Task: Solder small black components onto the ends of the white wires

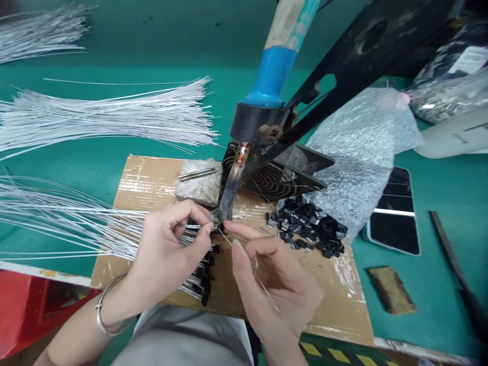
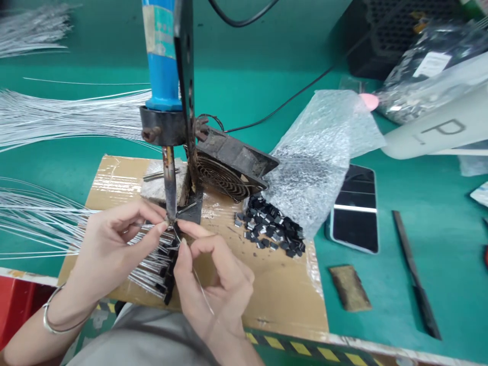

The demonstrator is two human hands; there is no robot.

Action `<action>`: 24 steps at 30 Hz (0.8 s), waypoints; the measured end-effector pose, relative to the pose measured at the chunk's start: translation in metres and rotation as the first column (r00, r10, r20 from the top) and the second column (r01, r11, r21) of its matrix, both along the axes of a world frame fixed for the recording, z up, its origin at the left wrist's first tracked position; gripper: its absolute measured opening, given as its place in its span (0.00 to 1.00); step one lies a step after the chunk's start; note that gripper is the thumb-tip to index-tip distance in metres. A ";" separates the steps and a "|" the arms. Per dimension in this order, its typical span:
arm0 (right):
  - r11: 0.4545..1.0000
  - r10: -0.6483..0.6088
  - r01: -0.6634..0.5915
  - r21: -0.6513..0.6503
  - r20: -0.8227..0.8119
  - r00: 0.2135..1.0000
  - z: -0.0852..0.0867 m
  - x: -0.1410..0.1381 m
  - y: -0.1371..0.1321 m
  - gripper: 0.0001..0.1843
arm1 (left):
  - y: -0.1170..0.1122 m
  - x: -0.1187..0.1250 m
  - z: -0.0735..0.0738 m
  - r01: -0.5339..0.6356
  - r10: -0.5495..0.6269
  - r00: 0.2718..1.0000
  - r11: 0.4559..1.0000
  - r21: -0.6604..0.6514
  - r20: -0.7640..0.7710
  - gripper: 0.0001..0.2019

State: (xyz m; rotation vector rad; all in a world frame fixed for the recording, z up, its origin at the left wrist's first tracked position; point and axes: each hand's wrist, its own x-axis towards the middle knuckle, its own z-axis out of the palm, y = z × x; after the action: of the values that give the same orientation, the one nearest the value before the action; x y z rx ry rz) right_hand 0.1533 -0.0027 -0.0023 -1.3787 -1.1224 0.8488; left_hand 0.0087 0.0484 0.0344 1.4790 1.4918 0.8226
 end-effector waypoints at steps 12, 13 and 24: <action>0.999 -0.018 0.016 0.033 0.053 0.998 0.002 -0.001 0.001 0.10 | 0.001 0.002 0.003 0.016 -0.016 1.000 0.999 0.030 -0.005 0.07; 0.999 -0.020 0.018 0.035 0.054 0.998 0.002 -0.001 0.001 0.10 | 0.000 0.001 0.003 0.018 -0.018 1.000 0.999 0.032 -0.007 0.07; 1.000 -0.007 0.006 0.030 0.053 0.999 0.002 -0.001 0.001 0.10 | -0.001 0.001 0.000 0.014 -0.014 1.000 0.999 0.035 -0.002 0.06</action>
State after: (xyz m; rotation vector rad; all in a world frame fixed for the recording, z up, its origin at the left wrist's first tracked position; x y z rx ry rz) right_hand 0.1525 -0.0019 -0.0002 -1.3866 -1.1662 0.7923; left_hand 0.0093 0.0473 0.0348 1.5144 1.4732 0.8431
